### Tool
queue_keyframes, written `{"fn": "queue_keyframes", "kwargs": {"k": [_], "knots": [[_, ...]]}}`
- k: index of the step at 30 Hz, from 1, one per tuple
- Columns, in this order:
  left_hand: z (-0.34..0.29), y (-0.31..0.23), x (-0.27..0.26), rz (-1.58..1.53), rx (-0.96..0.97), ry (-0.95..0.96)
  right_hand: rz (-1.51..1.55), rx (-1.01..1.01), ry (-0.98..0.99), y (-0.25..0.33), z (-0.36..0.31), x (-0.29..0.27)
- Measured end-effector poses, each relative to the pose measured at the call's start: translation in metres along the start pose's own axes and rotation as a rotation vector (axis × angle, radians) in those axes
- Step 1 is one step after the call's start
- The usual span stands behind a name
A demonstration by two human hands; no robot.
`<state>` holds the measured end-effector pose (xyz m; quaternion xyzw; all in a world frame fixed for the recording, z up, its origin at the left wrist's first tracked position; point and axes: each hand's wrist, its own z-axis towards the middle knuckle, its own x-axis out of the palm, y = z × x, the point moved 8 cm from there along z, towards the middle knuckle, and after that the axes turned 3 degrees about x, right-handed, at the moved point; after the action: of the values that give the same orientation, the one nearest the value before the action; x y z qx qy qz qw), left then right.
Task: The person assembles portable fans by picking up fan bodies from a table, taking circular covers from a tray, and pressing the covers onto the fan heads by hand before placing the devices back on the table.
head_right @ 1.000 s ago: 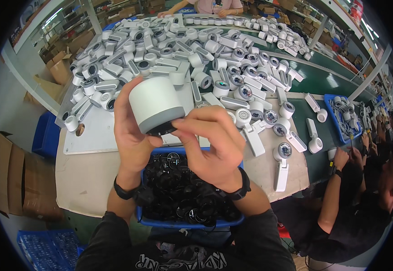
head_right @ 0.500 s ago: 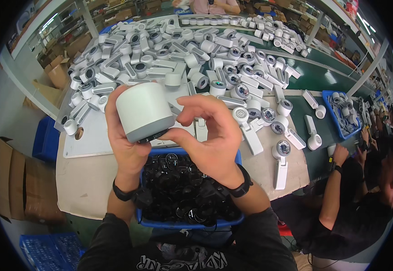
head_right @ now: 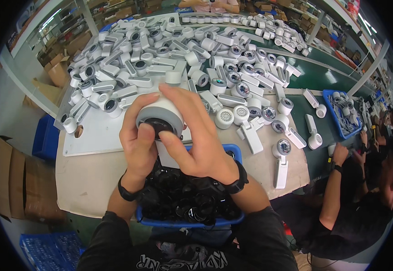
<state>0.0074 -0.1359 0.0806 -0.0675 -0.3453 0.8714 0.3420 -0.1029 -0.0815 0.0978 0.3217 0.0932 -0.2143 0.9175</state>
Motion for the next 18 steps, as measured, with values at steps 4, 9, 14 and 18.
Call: {"fn": "queue_keyframes", "kwargs": {"k": [4,9,14,18], "knots": [[-0.003,0.004,0.001,-0.048,-0.05,-0.053,-0.014,0.011,-0.003,-0.005,0.0,-0.001],[-0.004,0.01,-0.001,-0.052,-0.1,-0.078,0.01,-0.045,-0.05,-0.003,0.002,-0.001],[-0.001,0.012,-0.008,-0.136,-0.176,-0.182,0.079,0.188,-0.06,-0.02,-0.002,0.008],[0.005,0.021,-0.042,-0.116,-0.161,-0.412,-0.124,0.55,0.552,-0.052,-0.026,0.046]]}}
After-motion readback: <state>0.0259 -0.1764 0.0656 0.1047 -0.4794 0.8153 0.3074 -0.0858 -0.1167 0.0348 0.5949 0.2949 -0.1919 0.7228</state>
